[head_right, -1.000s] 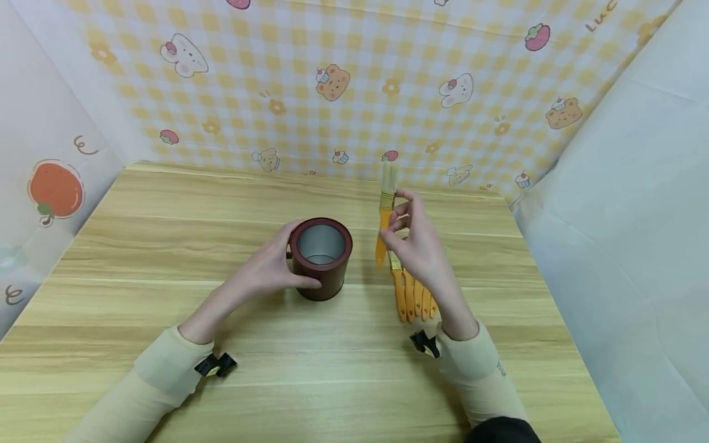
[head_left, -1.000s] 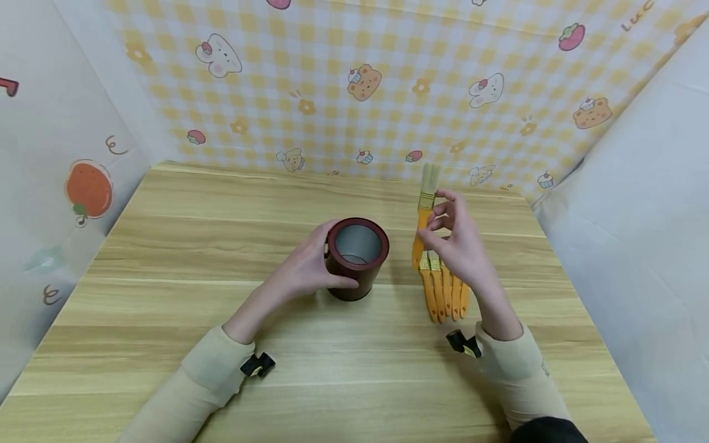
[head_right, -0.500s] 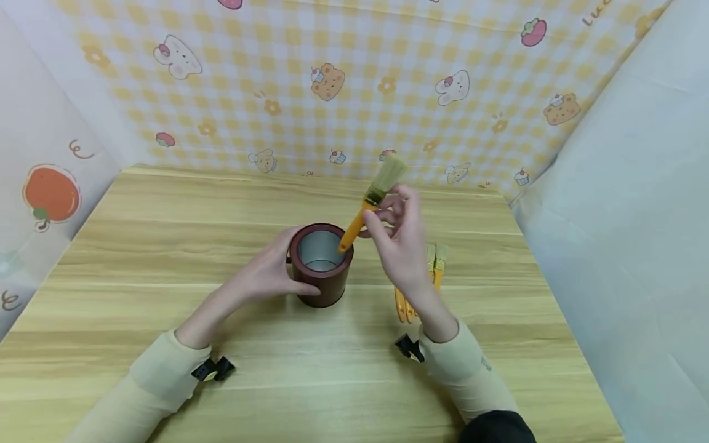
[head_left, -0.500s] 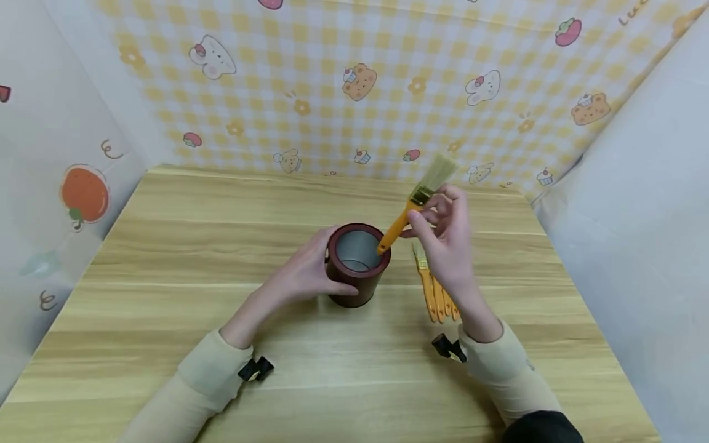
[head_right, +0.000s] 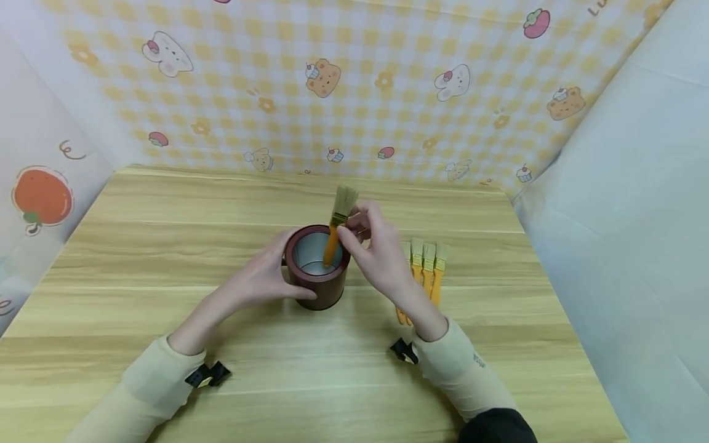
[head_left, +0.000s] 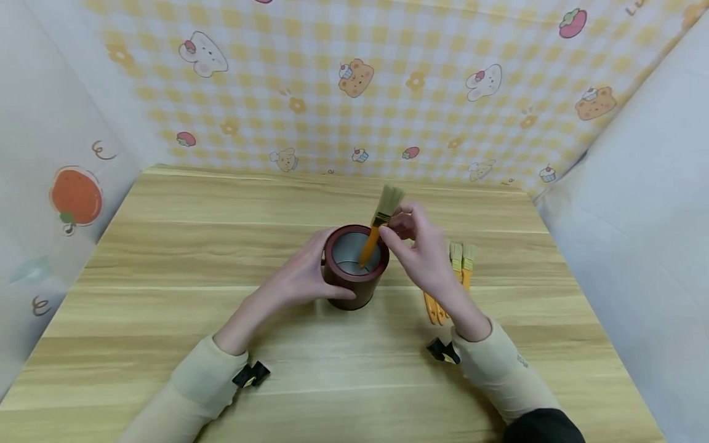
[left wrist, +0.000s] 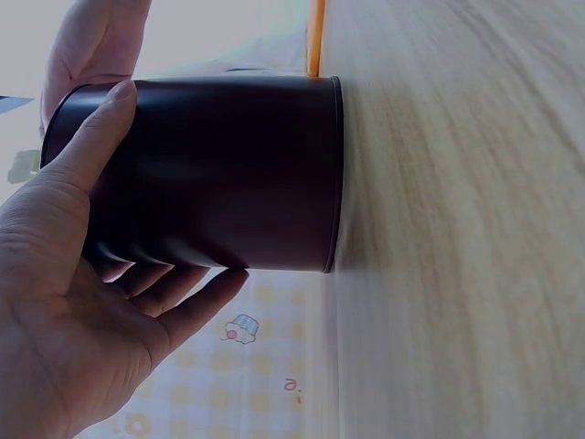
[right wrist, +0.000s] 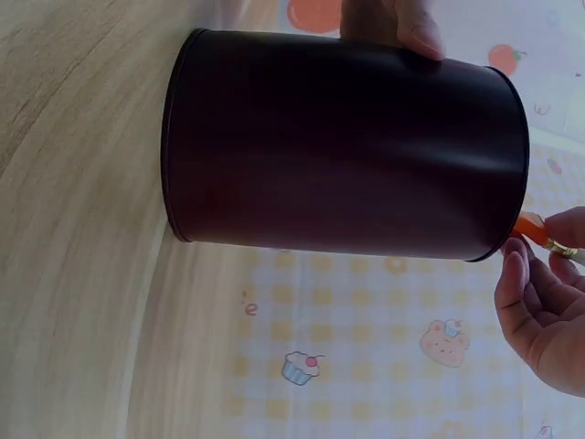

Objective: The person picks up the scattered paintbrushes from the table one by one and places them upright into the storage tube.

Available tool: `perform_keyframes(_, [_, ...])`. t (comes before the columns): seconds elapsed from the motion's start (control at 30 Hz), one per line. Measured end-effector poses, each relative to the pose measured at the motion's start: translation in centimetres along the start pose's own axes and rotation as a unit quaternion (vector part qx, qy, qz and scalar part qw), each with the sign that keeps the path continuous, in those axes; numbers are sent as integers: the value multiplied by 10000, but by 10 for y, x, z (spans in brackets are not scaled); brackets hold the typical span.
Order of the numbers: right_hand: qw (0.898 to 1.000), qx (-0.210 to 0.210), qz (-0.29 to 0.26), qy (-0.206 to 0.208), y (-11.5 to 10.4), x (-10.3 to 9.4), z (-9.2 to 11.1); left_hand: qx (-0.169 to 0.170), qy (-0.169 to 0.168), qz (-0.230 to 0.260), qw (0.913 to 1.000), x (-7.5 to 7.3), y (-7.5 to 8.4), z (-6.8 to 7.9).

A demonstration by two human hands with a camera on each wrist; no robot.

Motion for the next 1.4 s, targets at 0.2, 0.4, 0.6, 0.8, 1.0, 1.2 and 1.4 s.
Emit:
perform_keyframes(0.2, [9995,42,170,-248,6,6,1,-4,-16,27,10000,0,-1,0])
perform_keyframes(0.4, [9992,248,191,-255,13,3,-1,-66,-22,-24,10000,2,-1,0])
perform_keyframes(0.6, [9961,773,326,-268,26,-13,-7,-229,7,-111,9997,3,-3,1])
perform_keyframes(0.8, [9817,1370,893,-975,53,-26,-11,-145,34,-84,9999,4,-2,1])
perform_keyframes(1.0, [9521,1815,1535,-1925,84,-27,2,-114,39,-61,9999,6,-3,1])
perform_keyframes(1.2, [9178,2224,2106,-2527,116,-27,24,-154,26,-120,9998,6,-4,1])
perform_keyframes(1.4, [9002,2593,2156,-2755,131,-26,32,-193,26,-158,9997,5,-5,1])
Point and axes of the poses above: each hand's wrist, its own z-axis away from the middle knuckle, its own x-axis out of the palm, y = z × x, the point moved 9 cm from there along -z, towards the middle knuckle, and after that the axes turned 12 degrees about y, right-handed, at the moved point
